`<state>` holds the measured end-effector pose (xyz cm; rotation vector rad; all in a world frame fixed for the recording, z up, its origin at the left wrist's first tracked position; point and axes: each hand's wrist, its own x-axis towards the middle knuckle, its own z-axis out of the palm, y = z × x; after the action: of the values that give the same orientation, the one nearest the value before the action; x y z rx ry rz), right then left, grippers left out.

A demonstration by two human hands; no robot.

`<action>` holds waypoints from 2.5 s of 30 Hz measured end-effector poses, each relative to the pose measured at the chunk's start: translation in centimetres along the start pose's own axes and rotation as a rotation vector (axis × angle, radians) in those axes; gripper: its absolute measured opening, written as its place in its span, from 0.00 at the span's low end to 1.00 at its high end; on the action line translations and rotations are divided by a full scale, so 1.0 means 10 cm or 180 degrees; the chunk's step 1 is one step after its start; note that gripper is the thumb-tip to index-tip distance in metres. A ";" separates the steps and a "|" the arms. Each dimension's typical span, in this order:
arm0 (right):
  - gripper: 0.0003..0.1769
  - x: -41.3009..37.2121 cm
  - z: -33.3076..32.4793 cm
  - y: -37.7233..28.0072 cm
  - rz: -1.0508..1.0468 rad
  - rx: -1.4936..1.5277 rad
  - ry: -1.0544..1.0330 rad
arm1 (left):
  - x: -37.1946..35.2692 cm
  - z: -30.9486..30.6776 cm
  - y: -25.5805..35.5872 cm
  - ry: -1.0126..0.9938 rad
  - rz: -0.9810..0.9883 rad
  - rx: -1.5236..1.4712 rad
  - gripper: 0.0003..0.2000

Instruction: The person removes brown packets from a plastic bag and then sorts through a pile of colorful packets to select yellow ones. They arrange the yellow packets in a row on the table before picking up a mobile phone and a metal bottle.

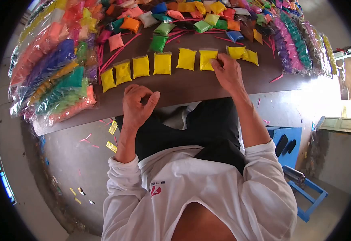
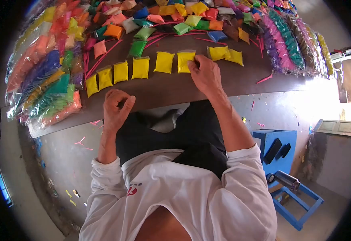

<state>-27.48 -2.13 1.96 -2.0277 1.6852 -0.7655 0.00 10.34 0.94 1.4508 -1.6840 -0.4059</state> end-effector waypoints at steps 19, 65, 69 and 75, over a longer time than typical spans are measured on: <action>0.16 -0.01 0.35 -0.26 -0.1722 -0.0372 0.0023 | -0.01 0.03 0.01 -0.0036 0.0102 0.0228 0.11; 0.12 -0.57 0.13 -0.30 0.0437 0.2581 -0.2048 | 0.01 0.49 0.39 -0.0453 0.0078 -0.0300 0.15; 0.13 -0.61 0.13 -0.27 0.0347 0.2770 -0.1995 | 0.02 0.49 0.42 -0.0477 0.0066 -0.0218 0.15; 0.19 -0.58 0.07 -0.24 0.0845 0.3354 -0.2170 | -0.04 0.53 0.38 -0.0205 -0.0044 -0.0417 0.17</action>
<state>-25.88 3.96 2.00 -1.0884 0.8228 -0.5711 -6.50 10.30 0.41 1.3670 -1.6665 -0.5654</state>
